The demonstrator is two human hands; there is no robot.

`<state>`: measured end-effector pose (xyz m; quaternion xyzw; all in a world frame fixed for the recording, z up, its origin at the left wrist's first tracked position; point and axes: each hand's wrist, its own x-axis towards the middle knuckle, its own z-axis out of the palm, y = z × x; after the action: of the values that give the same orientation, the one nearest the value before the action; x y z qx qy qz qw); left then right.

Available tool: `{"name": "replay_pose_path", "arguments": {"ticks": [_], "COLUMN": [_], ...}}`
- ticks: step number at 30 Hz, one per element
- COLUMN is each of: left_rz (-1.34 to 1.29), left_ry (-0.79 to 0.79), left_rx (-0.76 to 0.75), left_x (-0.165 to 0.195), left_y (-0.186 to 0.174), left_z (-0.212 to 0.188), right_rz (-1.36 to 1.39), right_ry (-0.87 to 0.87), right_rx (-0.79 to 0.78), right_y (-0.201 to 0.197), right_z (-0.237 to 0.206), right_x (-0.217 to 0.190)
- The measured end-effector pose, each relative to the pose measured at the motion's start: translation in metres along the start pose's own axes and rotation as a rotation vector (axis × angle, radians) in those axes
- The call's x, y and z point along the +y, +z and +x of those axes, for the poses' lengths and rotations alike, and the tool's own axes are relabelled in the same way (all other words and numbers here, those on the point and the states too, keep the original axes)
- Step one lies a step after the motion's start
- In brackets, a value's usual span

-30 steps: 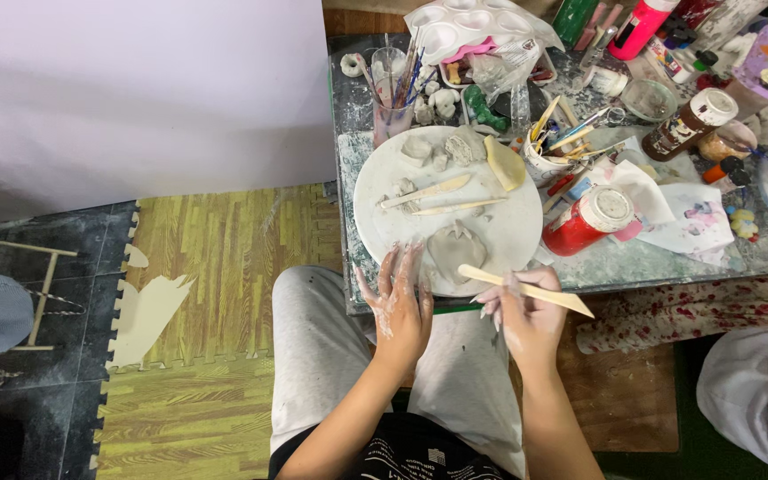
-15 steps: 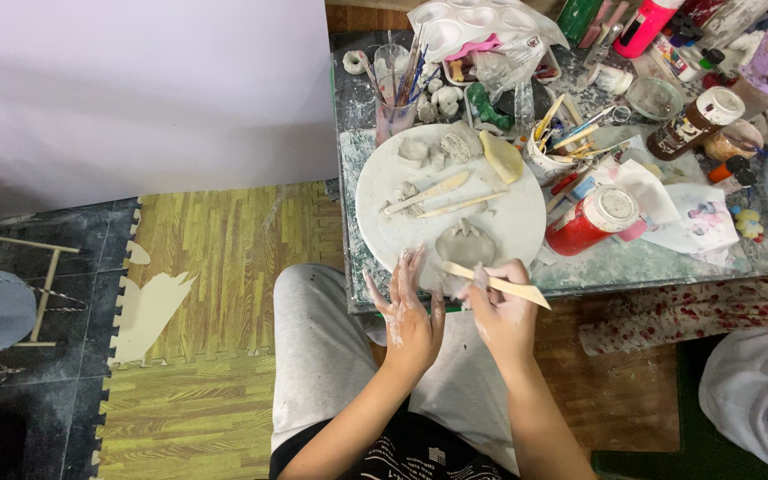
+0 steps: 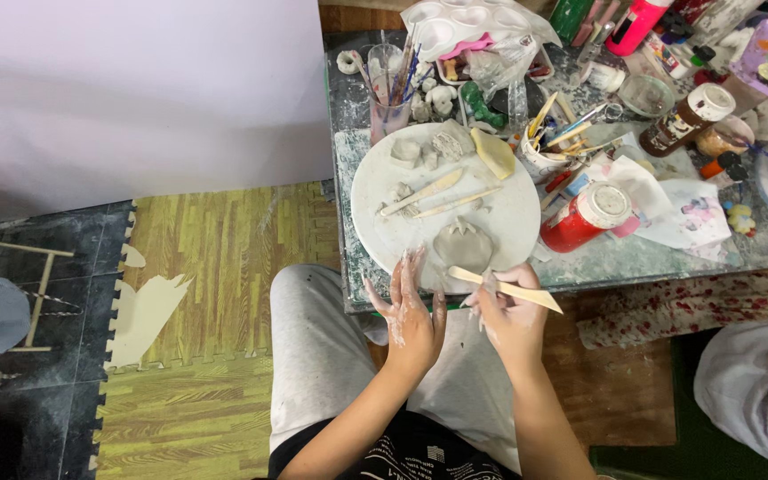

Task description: The person shapes a lump of grey clay on a white plate using hands and a wooden modelling tool. They flatten and smooth the clay, then roll a small piece into a ball and continue to refine its shape.

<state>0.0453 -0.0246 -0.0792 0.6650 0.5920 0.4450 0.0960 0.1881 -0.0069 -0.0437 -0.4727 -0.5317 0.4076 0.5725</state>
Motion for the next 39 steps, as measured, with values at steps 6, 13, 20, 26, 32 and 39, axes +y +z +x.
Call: {"name": "replay_pose_path", "arguments": {"ticks": [6,13,20,26,32,39], "left_rz": [0.018,0.012,0.03,-0.032,-0.03,-0.095], "left_ry": [-0.007,0.007,0.017,-0.005,-0.028,0.034], "left_rx": [-0.006,-0.014,-0.029,-0.057,-0.057,-0.111], "left_x": [0.003,0.001,0.01,0.004,-0.011,0.001], "left_y": [0.003,0.0,-0.011,-0.016,-0.028,-0.036], "left_z": [-0.002,0.0,0.003,0.012,0.021,0.03], "right_rz": [0.092,0.033,0.228,0.456,0.366,0.287], "right_ry": [-0.075,-0.035,-0.132,-0.056,-0.045,-0.115], "right_rx": [-0.042,-0.008,0.191,0.389,0.413,0.287], "right_y": [0.011,-0.004,-0.044,-0.078,-0.092,-0.086], "right_z": [0.012,-0.002,0.001,0.002,-0.001,0.012], "right_x": [0.003,0.003,0.017,0.025,0.024,0.045]}}
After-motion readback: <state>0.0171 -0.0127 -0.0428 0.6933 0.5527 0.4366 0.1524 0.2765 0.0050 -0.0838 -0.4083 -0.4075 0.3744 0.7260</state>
